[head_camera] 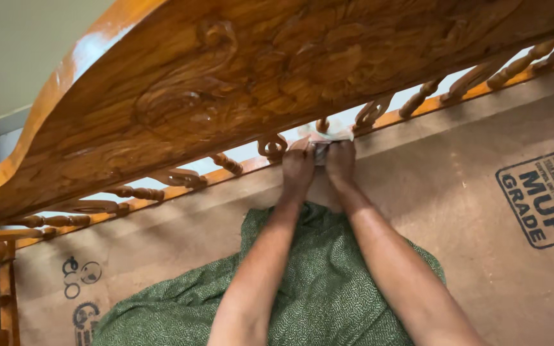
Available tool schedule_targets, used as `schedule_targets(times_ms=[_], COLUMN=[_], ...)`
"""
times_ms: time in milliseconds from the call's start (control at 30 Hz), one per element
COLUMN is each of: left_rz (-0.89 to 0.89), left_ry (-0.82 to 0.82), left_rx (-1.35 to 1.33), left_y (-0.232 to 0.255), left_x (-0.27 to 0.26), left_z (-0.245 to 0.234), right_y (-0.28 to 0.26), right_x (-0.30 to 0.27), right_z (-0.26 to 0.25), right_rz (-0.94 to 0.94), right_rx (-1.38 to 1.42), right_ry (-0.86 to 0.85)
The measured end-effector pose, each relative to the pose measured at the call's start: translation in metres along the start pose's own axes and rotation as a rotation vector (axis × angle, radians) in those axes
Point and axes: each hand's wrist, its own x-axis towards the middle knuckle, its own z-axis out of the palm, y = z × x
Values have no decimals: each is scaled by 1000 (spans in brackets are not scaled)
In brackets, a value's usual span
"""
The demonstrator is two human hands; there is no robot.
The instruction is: The person sits on the floor and wipes the wooden headboard of a bed with a striped cloth. They clean the curved top rail and the vertical spindles, moving from left to right along the frame.
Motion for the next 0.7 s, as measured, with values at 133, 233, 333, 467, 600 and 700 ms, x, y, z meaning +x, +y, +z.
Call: schedule_targets(times_ms=[133, 233, 333, 467, 600, 700], left_rz=[-227, -254, -174, 6, 54, -163], left_ry=[165, 184, 201, 251, 148, 15], left_rx=[-173, -299, -348, -334, -367, -444], left_y=[82, 128, 154, 169, 163, 144], left_x=[-12, -7, 16, 42, 49, 55], left_z=[-20, -21, -15, -6, 21, 45], right_y=[-51, -65, -66, -63, -41, -26], right_x=[-4, -5, 21, 48, 59, 70], right_z=[-16, -53, -74, -90, -88, -86], right_rz=[260, 43, -15, 119, -37, -204], right_rx=[822, 652, 493, 633, 530, 283], right_ry=[405, 495, 469, 143, -23, 37])
